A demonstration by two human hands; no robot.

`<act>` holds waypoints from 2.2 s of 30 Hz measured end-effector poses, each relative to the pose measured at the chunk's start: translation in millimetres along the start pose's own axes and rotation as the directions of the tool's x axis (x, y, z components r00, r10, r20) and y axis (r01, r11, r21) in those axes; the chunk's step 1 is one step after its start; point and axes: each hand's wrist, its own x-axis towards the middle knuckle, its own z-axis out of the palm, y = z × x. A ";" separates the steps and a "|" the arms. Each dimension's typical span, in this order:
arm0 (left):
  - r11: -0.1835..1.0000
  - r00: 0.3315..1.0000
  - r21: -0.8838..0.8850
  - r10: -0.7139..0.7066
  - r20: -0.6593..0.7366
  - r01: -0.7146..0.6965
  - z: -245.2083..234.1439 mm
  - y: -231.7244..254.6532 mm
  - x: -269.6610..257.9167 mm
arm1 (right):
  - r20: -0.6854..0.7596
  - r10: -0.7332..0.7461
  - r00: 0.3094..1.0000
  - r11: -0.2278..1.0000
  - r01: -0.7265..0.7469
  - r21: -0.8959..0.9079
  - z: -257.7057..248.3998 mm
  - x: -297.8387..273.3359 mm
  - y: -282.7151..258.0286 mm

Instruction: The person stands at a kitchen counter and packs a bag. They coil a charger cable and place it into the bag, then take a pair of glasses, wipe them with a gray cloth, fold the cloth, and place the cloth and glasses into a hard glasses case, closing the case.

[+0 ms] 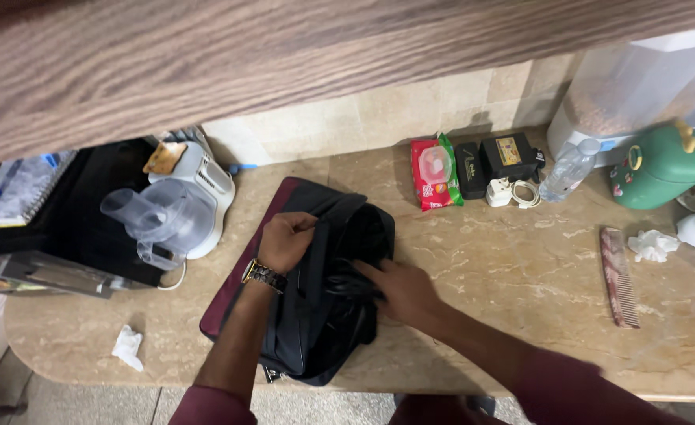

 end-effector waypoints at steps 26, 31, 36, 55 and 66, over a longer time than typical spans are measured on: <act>0.877 0.934 -0.409 -0.110 0.341 0.253 -12.9 -21.4 20.9 | -0.501 -0.127 0.856 0.987 0.158 0.019 137.8 142.8 54.8; 0.894 0.912 -0.357 -0.121 0.393 0.272 -17.2 -18.2 18.2 | -0.538 -0.166 0.826 0.964 0.251 0.089 182.9 200.2 77.1; 0.894 0.908 -0.360 -0.111 0.404 0.269 -14.7 -14.5 21.3 | -0.336 -0.110 0.935 0.975 0.168 0.147 160.9 205.1 73.9; 0.875 0.886 -0.349 -0.168 0.432 0.336 2.9 -28.7 15.8 | -0.340 -0.103 0.935 0.982 0.151 0.117 143.2 168.5 51.7; 0.779 0.853 -0.423 -0.261 0.451 0.462 21.4 -40.8 10.8 | -0.213 -0.228 0.950 0.953 0.172 -0.249 98.4 119.6 29.8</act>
